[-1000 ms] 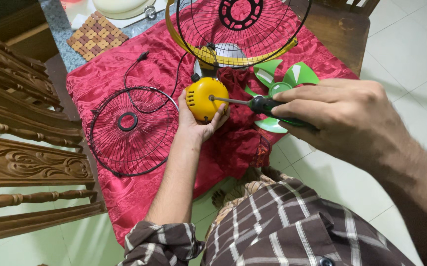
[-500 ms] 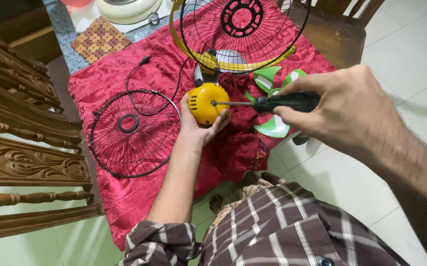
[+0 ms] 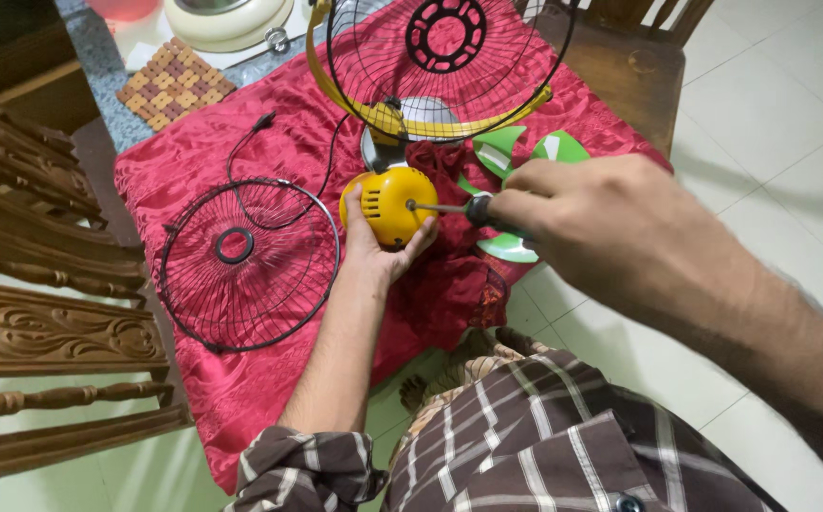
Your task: The person cleans a fan cage and motor housing with a red cloth, then uses a screwdriver to remove screws from the yellow motor casing. The person separates the motor from its yellow housing and wipes the exposed motor components.
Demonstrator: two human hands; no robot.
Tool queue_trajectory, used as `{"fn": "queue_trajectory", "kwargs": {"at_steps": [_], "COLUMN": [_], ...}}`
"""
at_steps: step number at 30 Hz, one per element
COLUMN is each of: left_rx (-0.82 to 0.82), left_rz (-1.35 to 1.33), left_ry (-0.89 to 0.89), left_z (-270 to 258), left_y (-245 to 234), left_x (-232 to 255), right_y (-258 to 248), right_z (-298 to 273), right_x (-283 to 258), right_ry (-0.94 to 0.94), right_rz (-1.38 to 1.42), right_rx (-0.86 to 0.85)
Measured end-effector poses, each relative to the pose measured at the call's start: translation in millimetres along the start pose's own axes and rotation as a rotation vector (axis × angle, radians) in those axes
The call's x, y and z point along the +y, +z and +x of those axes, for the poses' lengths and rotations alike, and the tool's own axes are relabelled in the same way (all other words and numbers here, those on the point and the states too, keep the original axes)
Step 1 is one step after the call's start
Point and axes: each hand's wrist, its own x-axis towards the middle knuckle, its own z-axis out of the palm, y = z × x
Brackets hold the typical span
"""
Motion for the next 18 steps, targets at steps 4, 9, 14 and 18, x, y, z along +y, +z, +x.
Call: {"fn": "queue_trajectory", "kwargs": {"at_steps": [4, 9, 14, 18], "left_rx": [-0.009, -0.085, -0.095, -0.056], "left_rz": [0.042, 0.006, -0.012, 0.04], "left_ry": [0.038, 0.045, 0.029, 0.106], "left_z": [6.5, 7.6, 5.2, 1.9], "left_y": [-2.7, -9.9, -17.3, -22.3], "left_x": [-5.2, -1.8, 1.0, 3.4], "right_y": [6.7, 8.4, 12.7, 16.8], "right_z": [11.0, 8.2, 5.2, 3.0], "right_x": [1.3, 22.1, 33.3, 36.5], "right_ry": [0.24, 0.639, 1.027, 1.161], "right_rz": [0.071, 0.285, 0.453, 0.591], "right_rx": [-0.256, -0.226, -0.346, -0.378]}}
